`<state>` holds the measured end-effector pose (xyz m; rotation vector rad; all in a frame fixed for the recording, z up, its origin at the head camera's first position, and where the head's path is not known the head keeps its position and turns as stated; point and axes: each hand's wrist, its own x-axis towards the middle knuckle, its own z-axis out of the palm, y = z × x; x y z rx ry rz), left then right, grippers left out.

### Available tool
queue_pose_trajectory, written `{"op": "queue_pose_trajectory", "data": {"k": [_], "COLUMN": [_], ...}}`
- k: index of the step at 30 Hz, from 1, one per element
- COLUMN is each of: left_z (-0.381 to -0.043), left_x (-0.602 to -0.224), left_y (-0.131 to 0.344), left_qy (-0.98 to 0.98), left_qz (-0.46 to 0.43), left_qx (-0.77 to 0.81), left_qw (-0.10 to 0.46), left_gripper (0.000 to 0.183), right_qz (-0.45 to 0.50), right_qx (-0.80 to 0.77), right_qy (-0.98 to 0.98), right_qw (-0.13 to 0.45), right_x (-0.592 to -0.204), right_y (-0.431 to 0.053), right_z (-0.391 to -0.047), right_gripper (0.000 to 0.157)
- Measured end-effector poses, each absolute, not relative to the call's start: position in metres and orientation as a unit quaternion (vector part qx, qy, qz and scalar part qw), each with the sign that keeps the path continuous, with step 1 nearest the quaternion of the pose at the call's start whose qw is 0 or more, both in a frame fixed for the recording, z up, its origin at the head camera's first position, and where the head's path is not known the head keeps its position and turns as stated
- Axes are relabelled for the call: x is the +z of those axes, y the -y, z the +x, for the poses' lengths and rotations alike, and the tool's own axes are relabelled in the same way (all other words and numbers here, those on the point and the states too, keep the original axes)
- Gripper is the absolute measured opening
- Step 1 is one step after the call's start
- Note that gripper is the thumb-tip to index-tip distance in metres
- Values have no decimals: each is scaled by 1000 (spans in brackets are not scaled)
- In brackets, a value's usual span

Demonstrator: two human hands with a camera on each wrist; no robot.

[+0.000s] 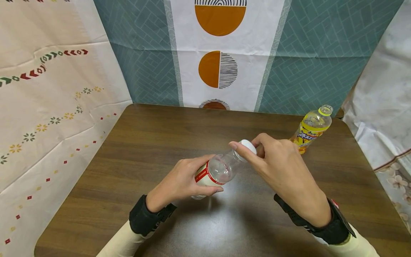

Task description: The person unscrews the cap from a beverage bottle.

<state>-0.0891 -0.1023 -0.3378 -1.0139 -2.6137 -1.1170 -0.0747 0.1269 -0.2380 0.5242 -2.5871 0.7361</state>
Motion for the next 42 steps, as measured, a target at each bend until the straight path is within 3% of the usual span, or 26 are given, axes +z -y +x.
{"op": "queue_pose_trajectory", "data": {"k": [10, 20, 30, 42], "left_z": [-90, -86, -75, -85], "left_x": [-338, -324, -301, -333], "left_y": [105, 105, 102, 109], "left_qy": [852, 814, 807, 803], "left_qz": [-340, -358, -363, -375], "left_qx": [-396, -458, -465, -461], "left_qw": [45, -7, -30, -47], "left_gripper": [60, 59, 56, 60], "right_qz": [236, 352, 421, 449], "right_qx": [283, 326, 317, 300], "right_qy": [911, 864, 842, 836], "right_qw": [186, 152, 116, 95], "right_x": [-240, -228, -227, -226], "right_y": [-130, -142, -151, -156], "right_z": [-87, -90, -90, -88], "right_gripper": [31, 15, 29, 45]}}
